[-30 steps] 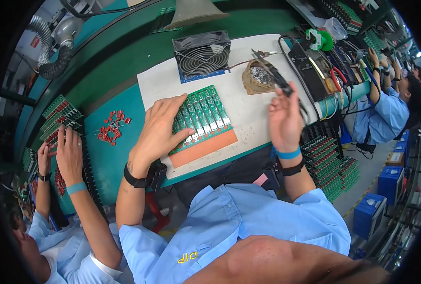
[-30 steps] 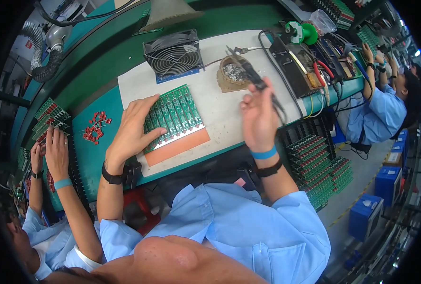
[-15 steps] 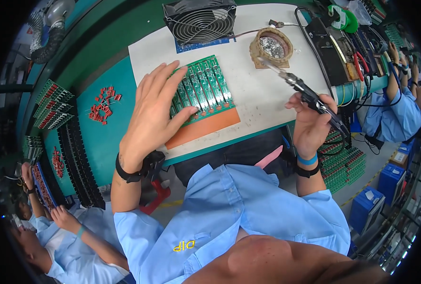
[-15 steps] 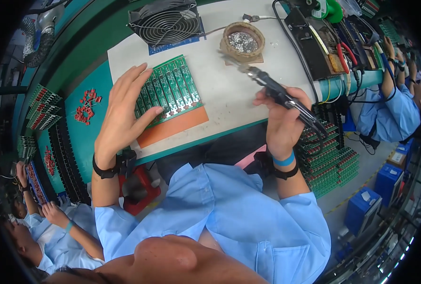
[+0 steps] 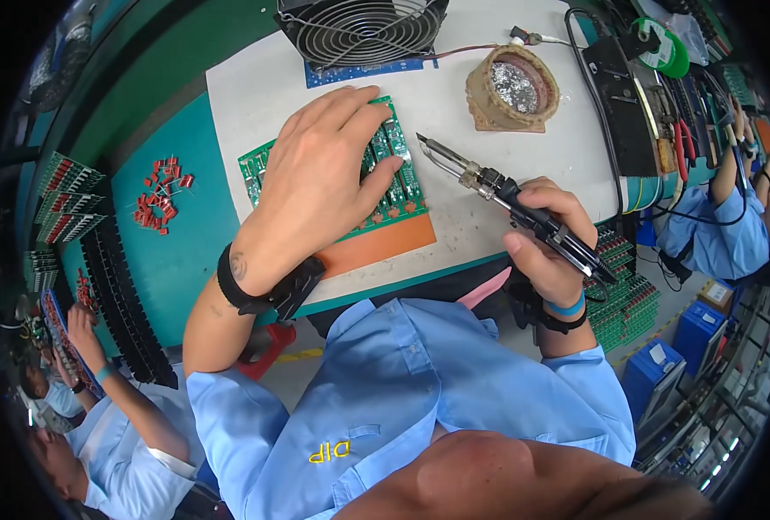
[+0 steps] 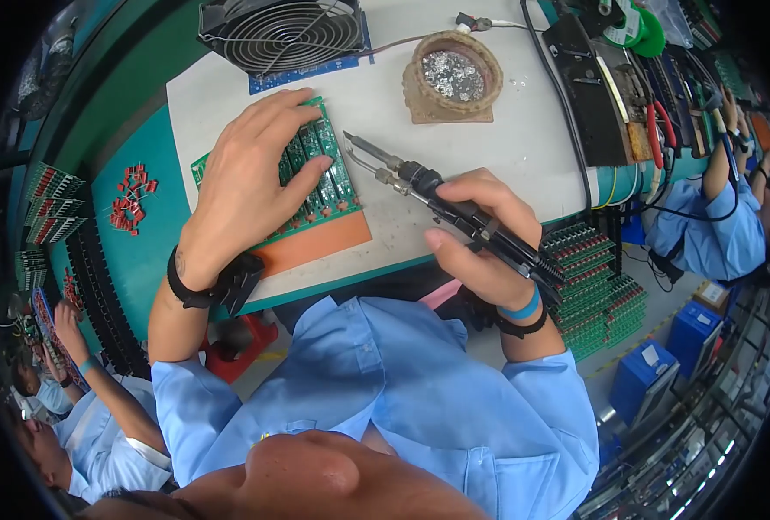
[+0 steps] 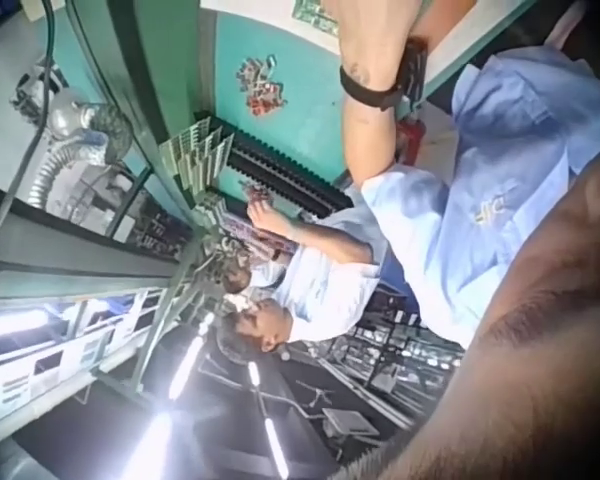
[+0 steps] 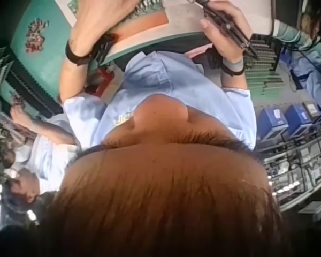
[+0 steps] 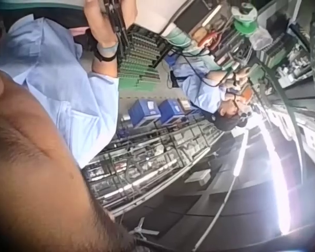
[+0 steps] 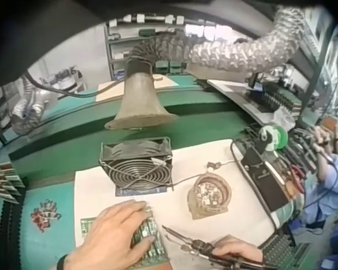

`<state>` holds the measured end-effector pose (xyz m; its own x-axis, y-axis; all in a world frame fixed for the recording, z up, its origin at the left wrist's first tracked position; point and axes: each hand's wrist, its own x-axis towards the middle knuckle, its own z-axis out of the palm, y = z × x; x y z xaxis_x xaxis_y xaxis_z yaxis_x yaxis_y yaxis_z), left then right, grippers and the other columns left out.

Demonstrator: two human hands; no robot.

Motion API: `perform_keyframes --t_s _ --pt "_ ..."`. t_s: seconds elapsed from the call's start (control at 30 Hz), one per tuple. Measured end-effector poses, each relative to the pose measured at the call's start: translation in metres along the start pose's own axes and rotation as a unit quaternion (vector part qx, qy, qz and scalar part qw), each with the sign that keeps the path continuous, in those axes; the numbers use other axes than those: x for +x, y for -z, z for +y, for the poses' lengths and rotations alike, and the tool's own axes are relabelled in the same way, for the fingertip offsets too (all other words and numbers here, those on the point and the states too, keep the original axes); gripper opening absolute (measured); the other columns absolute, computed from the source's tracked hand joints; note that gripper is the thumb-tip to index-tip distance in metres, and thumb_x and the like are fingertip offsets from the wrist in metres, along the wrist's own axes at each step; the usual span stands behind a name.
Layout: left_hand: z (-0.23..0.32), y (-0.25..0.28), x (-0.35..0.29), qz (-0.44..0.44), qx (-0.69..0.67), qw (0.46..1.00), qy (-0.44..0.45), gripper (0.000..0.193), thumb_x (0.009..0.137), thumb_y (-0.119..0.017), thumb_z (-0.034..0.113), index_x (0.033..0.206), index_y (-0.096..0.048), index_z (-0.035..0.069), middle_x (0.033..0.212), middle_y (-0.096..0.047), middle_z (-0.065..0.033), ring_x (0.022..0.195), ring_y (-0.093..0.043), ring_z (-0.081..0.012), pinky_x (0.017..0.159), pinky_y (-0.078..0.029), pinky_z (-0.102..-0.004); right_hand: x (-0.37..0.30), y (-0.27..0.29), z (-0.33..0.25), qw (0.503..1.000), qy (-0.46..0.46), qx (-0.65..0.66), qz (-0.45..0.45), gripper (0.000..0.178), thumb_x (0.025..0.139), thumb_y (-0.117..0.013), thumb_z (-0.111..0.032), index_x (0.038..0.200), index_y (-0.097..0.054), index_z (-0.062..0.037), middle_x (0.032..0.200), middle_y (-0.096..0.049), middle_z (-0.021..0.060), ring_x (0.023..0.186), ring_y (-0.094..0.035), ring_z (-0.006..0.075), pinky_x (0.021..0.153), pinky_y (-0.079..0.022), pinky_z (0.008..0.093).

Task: The person picks up a circuit board and a metal plate, aligns them, and places the board onto a jig. They then use a soldering iron to apply solder to the components before removing the board from the jig.

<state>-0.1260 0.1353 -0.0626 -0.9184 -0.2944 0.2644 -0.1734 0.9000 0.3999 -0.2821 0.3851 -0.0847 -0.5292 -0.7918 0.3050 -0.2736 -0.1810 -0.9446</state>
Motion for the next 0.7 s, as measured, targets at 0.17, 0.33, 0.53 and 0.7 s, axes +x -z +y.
perform_keyframes --t_s 0.17,0.33,0.53,0.7 --pt "0.000 -0.001 -0.001 -0.011 -0.016 1.000 0.024 0.046 0.083 -0.083 0.017 0.123 -0.070 -0.001 0.135 -0.069 -0.0197 0.129 -0.063 -0.0385 0.108 -0.051 -0.0481 0.011 -0.001 0.002 0.999 0.022 -0.038 -0.016 0.041 0.078 -0.083 0.002 0.116 -0.066 0.0031 0.097 -0.070 0.0146 0.086 -0.066 0.0213 0.077 -0.051 0.0321" --pt "-0.001 -0.002 -0.001 0.001 -0.012 1.000 0.024 0.046 0.082 -0.083 0.017 0.122 -0.071 -0.002 0.134 -0.070 -0.0191 0.128 -0.064 -0.0377 0.106 -0.052 -0.0480 0.018 -0.003 0.002 0.998 0.021 -0.050 -0.027 0.041 0.077 -0.082 0.004 0.114 -0.067 0.0031 0.094 -0.070 0.0142 0.083 -0.065 0.0214 0.075 -0.051 0.0324" --pt "0.000 -0.003 -0.002 0.007 -0.012 1.000 0.027 0.041 0.083 -0.082 0.016 0.119 -0.071 0.000 0.138 -0.069 -0.0171 0.127 -0.065 -0.0384 0.106 -0.053 -0.0468 0.020 -0.003 0.003 0.998 0.016 -0.056 -0.026 0.039 0.075 -0.082 0.004 0.112 -0.068 0.0035 0.095 -0.071 0.0150 0.083 -0.065 0.0219 0.075 -0.051 0.0327" --pt "0.000 -0.002 -0.002 0.004 -0.013 0.999 0.032 0.041 0.083 -0.082 0.016 0.118 -0.071 0.000 0.138 -0.069 -0.0170 0.126 -0.065 -0.0385 0.106 -0.053 -0.0467 0.022 -0.003 0.003 0.998 0.014 -0.057 -0.028 0.039 0.075 -0.082 0.004 0.112 -0.069 0.0038 0.096 -0.071 0.0153 0.084 -0.066 0.0220 0.076 -0.052 0.0326"
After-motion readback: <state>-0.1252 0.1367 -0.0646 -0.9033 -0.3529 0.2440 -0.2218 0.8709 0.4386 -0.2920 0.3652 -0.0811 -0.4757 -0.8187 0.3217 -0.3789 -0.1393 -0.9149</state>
